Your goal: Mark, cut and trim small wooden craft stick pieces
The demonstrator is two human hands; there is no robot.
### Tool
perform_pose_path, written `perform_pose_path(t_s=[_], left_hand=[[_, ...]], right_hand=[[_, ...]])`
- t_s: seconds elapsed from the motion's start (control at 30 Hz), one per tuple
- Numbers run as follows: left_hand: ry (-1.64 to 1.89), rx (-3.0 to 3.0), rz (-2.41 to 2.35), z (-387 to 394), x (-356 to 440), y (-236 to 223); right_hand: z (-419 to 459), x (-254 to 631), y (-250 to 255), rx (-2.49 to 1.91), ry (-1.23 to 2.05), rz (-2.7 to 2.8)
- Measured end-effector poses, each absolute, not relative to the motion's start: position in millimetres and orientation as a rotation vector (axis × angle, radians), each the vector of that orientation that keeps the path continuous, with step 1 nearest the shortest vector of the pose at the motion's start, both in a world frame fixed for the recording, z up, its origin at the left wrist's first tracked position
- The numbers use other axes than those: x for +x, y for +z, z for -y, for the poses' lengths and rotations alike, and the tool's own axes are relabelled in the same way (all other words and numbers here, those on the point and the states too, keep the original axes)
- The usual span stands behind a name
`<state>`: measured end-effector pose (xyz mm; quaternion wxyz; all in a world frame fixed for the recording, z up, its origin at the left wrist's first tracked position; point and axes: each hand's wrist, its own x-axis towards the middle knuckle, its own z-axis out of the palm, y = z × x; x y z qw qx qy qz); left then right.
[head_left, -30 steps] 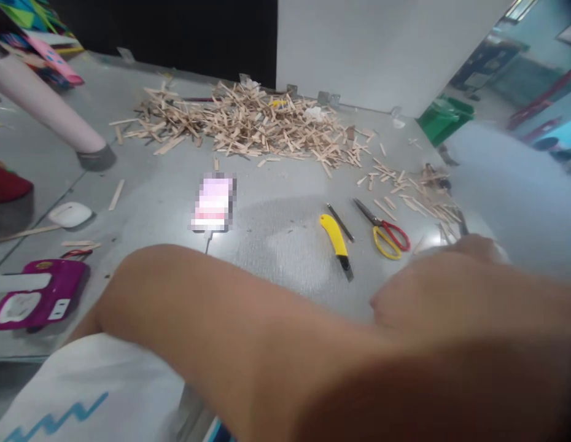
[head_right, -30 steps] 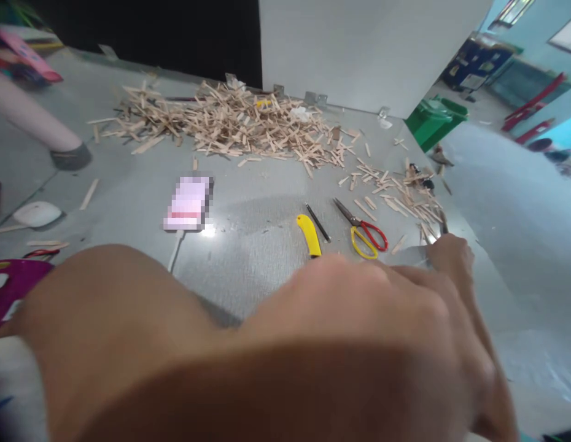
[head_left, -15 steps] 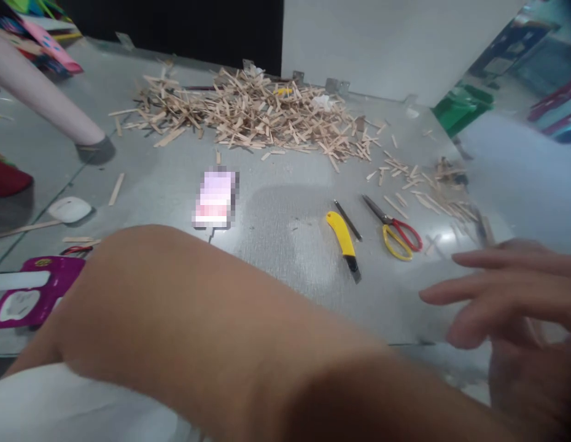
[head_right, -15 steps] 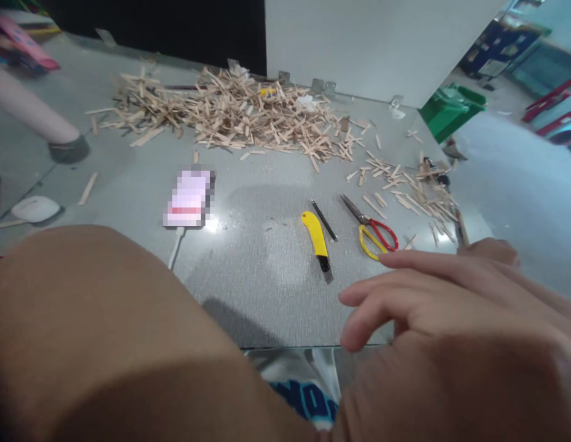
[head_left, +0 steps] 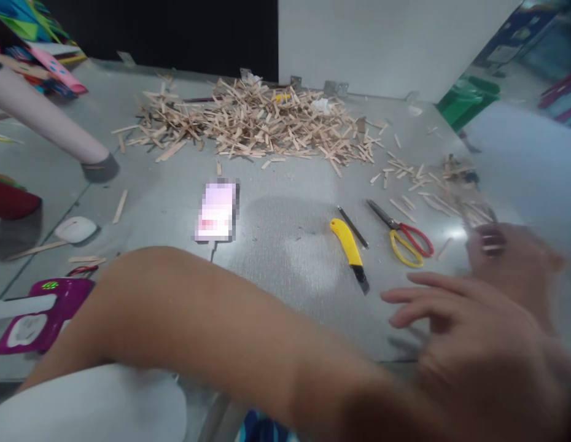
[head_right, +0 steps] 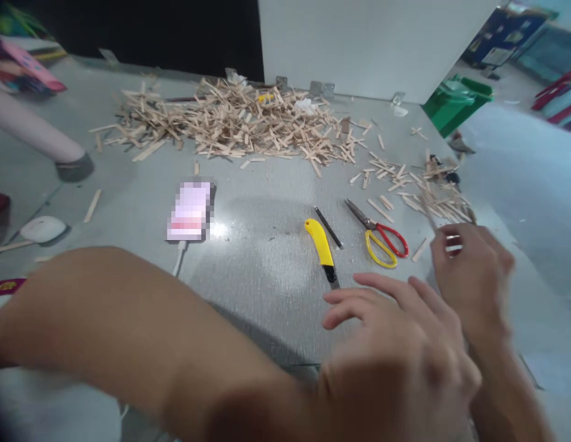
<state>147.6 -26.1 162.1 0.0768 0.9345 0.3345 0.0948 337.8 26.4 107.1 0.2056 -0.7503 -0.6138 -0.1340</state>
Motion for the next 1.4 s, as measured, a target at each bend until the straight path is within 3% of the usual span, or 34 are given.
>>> perform_pose_path(t_s=[0.13,0.3,0.5,0.7,0.97,1.1,1.27,1.4], left_hand=[[0.213,3.111,-1.0,2,95,171],[-0.039,3.029,-1.084,-29,67,160],[-0.169,2.917,-1.335,-65,40,116],[-0.217,2.86,-1.375,-71,3,77],[0.096,2.976,-1.328,-75,-27,51],[0.01,2.902,-1.307,-67,-32,53],[-0.11,2.858,-1.224,-52,-33,56],[-0.138,2.878,-1.186,-40,-33,52]], right_hand=[[-44,326,91,-1.909,0.078,1.882],[-42,280,73,-1.402,0.563,2.29],[-58,236,47,-1.184,0.556,2.546],[-60,218,49,-1.215,0.46,2.696],[-62,234,48,-1.086,0.133,2.648],[-61,245,65,-1.347,0.041,2.623],[-90,261,79,-1.528,-0.374,2.789],[-122,275,63,-1.275,-0.632,3.048]])
